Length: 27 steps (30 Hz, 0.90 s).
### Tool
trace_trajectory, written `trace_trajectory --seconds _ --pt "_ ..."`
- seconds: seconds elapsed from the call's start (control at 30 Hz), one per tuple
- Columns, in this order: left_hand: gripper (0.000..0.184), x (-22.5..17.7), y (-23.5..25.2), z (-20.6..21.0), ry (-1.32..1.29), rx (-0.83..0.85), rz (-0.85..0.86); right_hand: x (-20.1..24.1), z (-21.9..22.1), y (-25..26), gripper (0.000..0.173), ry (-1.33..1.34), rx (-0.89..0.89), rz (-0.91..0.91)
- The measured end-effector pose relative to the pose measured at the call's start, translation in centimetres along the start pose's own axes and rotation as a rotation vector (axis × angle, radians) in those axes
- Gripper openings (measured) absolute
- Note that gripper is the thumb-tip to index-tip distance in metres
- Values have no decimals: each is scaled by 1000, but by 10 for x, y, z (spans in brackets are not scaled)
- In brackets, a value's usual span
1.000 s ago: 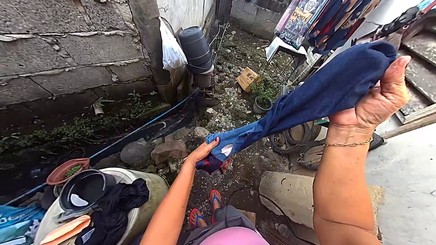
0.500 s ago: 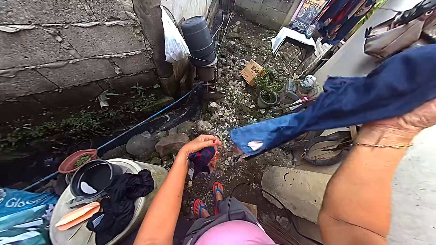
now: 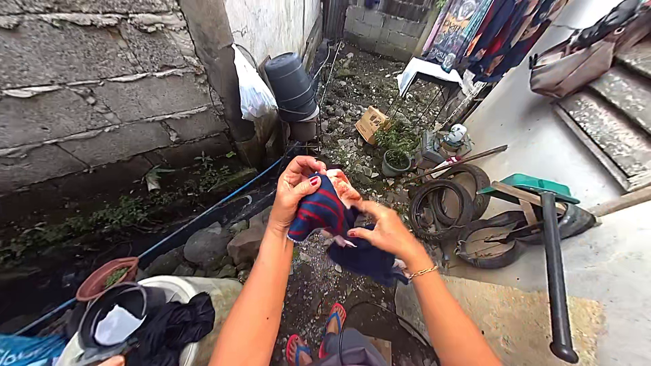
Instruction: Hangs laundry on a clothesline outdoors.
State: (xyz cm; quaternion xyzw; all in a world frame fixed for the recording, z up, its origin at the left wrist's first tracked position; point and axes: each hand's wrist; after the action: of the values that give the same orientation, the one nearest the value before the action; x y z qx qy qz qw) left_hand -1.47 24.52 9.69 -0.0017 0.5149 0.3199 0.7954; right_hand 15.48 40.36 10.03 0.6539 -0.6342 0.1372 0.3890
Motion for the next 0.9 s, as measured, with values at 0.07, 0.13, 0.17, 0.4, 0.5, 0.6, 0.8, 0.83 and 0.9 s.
trace_trajectory --seconds 0.07,0.13,0.17,0.4,0.5,0.6,0.8,0.83,0.9 --pt "14 7 12 10 113 -153 -42 -17 -1 1 20 26 -97 -54" --pt "14 13 25 8 354 -306 -77 -29 -28 2 20 13 -110 5" --pt "12 14 31 3 525 -356 -99 -34 -44 2 22 -13 -90 40" --pt "39 8 65 12 1267 -37 -340 -52 -109 2 35 -267 -145 28" --pt "55 14 77 30 1394 114 -413 -63 -127 3 30 -229 -286 -94" --pt "38 28 87 31 1352 68 -367 -78 -152 5 17 -124 -397 -87" --pt "14 55 105 7 1099 -5 -158 -126 -185 -3 17 -179 -299 17" --pt "15 54 111 7 1134 23 -122 -130 -188 -5 19 -216 -272 -3" --pt "18 49 123 10 1256 60 -16 -139 -192 -7 20 -301 -240 -76"
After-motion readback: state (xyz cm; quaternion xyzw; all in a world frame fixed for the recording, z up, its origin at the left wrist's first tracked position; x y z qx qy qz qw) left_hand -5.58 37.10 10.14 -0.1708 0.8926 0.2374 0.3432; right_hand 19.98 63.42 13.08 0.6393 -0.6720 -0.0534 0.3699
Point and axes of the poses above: each hand's wrist, its own y-axis towards the middle knuckle, its own z-axis out of the palm, x = y × z, and after that the axes turned 15 degrees about -z, right-handed
